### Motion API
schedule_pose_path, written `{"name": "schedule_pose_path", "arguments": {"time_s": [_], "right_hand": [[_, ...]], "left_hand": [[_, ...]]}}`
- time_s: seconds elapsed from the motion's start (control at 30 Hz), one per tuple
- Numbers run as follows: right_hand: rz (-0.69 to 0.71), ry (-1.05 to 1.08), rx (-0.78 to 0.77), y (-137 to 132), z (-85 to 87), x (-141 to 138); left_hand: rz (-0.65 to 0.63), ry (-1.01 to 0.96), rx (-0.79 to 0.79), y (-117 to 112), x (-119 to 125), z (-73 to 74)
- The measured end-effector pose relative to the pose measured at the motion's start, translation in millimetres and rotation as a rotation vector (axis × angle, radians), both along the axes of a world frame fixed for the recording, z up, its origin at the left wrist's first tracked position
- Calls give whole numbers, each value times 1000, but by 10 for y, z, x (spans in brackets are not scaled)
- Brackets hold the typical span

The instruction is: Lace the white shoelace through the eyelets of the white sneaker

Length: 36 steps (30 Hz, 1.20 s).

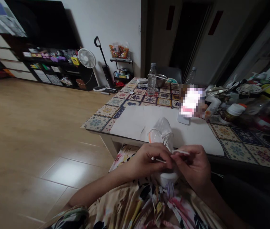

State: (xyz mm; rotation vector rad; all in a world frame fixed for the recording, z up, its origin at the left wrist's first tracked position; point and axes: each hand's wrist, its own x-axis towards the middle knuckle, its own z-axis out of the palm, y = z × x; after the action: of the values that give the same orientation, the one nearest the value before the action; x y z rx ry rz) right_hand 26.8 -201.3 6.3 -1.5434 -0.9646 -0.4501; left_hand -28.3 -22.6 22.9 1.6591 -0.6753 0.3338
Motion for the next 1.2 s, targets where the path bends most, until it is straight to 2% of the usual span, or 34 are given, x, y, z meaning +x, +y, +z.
{"name": "schedule_pose_path", "arguments": {"time_s": [0.13,0.2,0.3,0.47,0.57,0.67,0.73,0.8,0.87,0.97,1.07,1.13,1.2], "right_hand": [[146,-150,-227,-20,95,33],[181,-193,-286,-27,140,46],[187,-215,-294,-6,161,57],[159,-251,-230,53,114,79],[97,-375,-189,50,74,91],[61,-520,-223,12,54,90],[68,-517,-228,-15,50,91],[95,-431,-187,-28,44,104],[147,-273,-48,-21,35,137],[298,89,244,6,39,227],[475,406,418,-18,76,363],[543,506,479,-96,99,474],[576,530,487,-224,97,596]], "left_hand": [[76,-54,-77,8,6,-1],[133,-84,-120,9,17,-10],[209,-98,-126,9,32,-22],[186,-57,-123,0,32,-37],[199,37,-154,-16,27,-36],[190,143,-219,-30,27,-43],[167,201,-266,-29,36,-66],[161,258,-331,-16,65,-97],[176,299,-467,12,119,-121],[146,324,-813,102,229,-111],[37,335,-1085,271,317,-63],[3,327,-1131,429,340,-42],[11,353,-1035,608,335,-43]]}}
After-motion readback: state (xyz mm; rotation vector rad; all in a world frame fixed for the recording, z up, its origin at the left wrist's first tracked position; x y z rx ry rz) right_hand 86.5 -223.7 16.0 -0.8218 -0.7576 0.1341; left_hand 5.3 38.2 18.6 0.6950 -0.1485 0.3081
